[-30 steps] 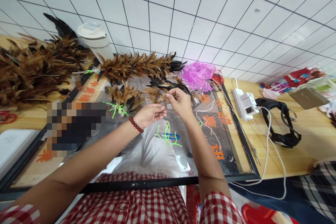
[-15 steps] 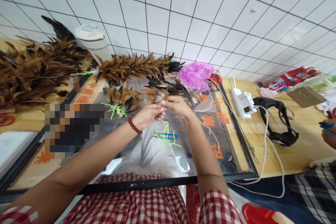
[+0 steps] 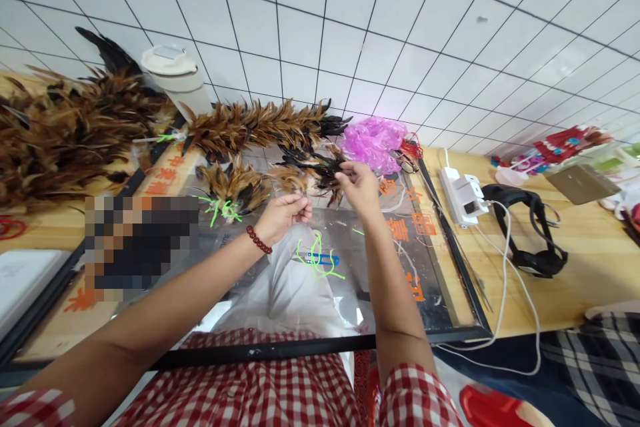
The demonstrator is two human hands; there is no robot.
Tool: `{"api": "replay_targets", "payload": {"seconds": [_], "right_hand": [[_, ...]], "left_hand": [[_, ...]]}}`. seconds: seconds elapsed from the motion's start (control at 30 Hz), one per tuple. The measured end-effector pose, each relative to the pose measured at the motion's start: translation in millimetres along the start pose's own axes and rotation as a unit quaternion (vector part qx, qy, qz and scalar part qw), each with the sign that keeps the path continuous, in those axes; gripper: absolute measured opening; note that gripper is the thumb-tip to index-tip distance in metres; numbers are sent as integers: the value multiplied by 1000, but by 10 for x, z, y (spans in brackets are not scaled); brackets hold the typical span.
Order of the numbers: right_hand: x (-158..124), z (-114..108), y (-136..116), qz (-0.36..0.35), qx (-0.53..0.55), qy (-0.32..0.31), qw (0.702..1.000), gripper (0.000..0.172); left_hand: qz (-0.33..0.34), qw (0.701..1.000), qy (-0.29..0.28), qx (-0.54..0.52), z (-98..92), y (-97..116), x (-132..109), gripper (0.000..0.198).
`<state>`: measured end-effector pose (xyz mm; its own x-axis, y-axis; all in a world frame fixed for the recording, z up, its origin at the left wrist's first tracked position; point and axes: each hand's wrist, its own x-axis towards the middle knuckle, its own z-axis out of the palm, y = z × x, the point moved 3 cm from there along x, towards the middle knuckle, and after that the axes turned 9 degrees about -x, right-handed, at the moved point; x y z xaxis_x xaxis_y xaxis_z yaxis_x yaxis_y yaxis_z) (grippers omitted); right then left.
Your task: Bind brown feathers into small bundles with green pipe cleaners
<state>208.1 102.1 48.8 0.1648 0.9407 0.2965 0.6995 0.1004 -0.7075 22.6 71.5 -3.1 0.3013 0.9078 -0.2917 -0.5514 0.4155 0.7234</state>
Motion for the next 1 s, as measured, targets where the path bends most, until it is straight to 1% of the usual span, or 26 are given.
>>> {"api": "replay_targets", "payload": {"seconds": [0.03,0.07,0.1,0.13,0.2,0.23,0.27,0.3,0.33,0.4,0.47,0.53,0.57,0.6,0.63,0.67,0.73,0.77,0.83,0.87,0.9,0.93,0.97,1.0], "right_hand": [[34,-84,74,3,-80,16,997,30],[59,-147,142,8,-147,12,989,25],[73,-179,189,-2,-194,-13,981,21],[72,-180,211,-32,-228,-53,972,21],[28,-119,194,-109,-269,-129,948,30],[-6,-69,166,-145,-282,-157,935,36],[-39,-17,137,-169,-295,-176,924,40],[-65,33,115,-179,-307,-187,916,41],[-80,75,101,-177,-315,-192,912,38],[-79,121,92,-159,-303,-181,922,27],[-37,99,103,-134,-242,-132,952,19],[23,26,134,-85,-131,-62,986,18],[48,-10,152,-53,-63,-35,996,18],[66,-36,166,-21,6,-20,1000,19],[76,-45,171,8,72,-19,997,20],[76,-36,163,29,129,-31,991,23],[45,37,115,56,207,-83,973,28],[16,96,83,66,224,-116,966,30],[-58,235,20,68,214,-176,959,30],[-94,303,-5,56,179,-197,962,28],[-119,351,-20,35,126,-190,973,23],[-133,378,-22,11,58,-161,985,17],[-139,394,-12,-9,-13,-130,991,15],[-135,397,13,-24,-81,-98,992,19]], "left_hand": [[8,1000,5,-13,-13,7,8,17],[12,1000,11,-24,-23,14,15,18],[15,999,16,-34,-29,20,20,18],[15,999,22,-44,-34,27,24,18],[14,997,34,-63,-44,41,33,17],[12,997,39,-72,-49,47,39,15],[9,996,42,-81,-55,53,45,14],[7,995,44,-90,-62,58,52,13],[4,994,44,-98,-69,62,60,13],[2,993,40,-108,-84,66,73,12],[3,993,34,-112,-96,65,82,12],[8,994,22,-109,-104,62,87,13],[11,994,16,-106,-107,61,88,14],[15,995,11,-103,-110,60,89,14],[19,995,6,-100,-114,59,90,15],[23,995,2,-99,-118,59,92,17],[30,994,-2,-103,-128,58,99,19],[36,993,-1,-109,-133,57,105,20],[51,991,12,-125,-144,46,125,22],[67,988,27,-136,-151,40,138,23],[83,986,45,-141,-157,30,151,24],[99,984,57,-135,-158,20,165,24],[112,984,65,-126,-155,7,178,25],[121,983,73,-116,-151,-5,191,25]]}}
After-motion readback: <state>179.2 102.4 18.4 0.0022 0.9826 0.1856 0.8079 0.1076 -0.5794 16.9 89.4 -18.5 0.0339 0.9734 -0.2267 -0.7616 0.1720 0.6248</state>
